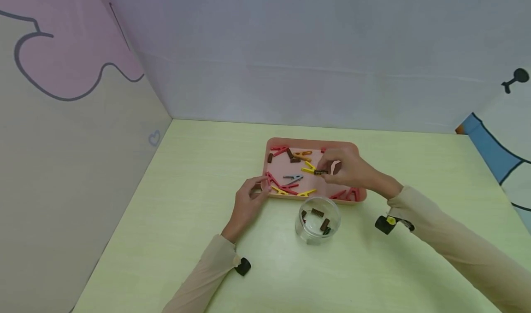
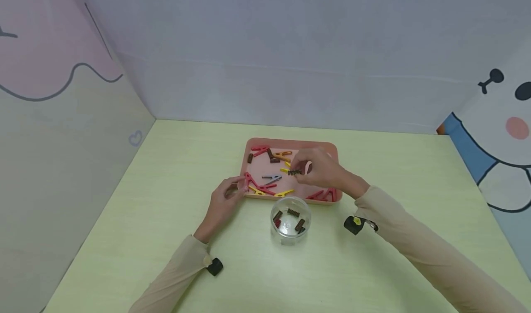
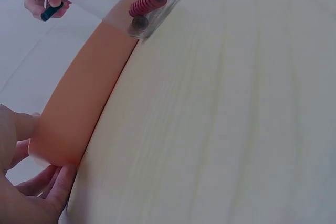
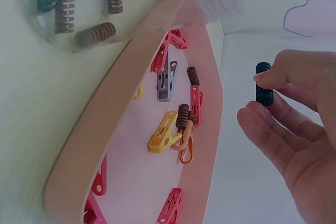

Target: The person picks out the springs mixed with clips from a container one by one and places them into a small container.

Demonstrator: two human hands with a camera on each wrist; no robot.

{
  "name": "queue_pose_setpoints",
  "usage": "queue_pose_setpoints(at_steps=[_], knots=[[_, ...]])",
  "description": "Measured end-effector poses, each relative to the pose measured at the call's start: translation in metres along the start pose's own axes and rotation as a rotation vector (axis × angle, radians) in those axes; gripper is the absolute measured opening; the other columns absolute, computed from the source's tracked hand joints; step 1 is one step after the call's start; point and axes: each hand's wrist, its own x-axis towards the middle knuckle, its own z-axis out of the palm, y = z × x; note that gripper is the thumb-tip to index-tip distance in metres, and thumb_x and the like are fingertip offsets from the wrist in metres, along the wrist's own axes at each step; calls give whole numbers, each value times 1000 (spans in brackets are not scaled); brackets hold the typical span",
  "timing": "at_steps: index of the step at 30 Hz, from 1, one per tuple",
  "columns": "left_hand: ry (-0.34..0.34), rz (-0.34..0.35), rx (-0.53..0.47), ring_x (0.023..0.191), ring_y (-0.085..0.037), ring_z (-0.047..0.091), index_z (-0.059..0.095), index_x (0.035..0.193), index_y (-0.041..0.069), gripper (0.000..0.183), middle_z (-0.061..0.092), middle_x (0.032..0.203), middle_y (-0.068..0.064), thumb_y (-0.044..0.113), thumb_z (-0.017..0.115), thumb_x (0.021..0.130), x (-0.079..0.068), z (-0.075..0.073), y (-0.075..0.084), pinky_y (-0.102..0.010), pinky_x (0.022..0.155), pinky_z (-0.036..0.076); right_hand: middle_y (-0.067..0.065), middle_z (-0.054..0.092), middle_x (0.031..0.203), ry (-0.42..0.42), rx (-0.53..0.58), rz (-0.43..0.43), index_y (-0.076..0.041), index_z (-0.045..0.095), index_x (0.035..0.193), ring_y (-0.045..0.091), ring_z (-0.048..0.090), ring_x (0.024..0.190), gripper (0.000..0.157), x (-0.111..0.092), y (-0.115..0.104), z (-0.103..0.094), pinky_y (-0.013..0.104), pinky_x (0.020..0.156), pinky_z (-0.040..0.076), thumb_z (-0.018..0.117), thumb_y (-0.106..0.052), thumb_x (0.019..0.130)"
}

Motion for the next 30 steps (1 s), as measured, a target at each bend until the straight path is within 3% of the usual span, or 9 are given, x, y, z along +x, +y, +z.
queue_pose_setpoints(at_steps=[9, 20, 30], knots=[[0, -6, 0, 104, -19, 57, 60, 125, 12, 38, 56, 122, -3, 27, 65, 91, 0, 0, -1, -37, 87, 52, -4, 65, 83, -28, 29, 46, -11, 71, 85, 12, 56, 69, 17, -8, -11, -1, 29, 55, 53, 73, 3, 75], [8, -3, -41, 107, -29, 56, 59, 126, 6, 39, 55, 125, -15, 20, 66, 90, 1, 1, 1, -46, 88, 50, -2, 63, 85, -31, 61, 2, -12, 70, 88, 11, 56, 69, 19, -16, -18, 0, 28, 54, 54, 72, 3, 77], [9, -2, -9, 103, -20, 57, 62, 123, 11, 37, 57, 120, -7, 27, 65, 91, 3, 0, 0, -39, 86, 52, -3, 63, 84, -51, 83, 11, -12, 69, 88, 11, 57, 71, 19, -19, -32, -1, 27, 56, 54, 72, 3, 77]])
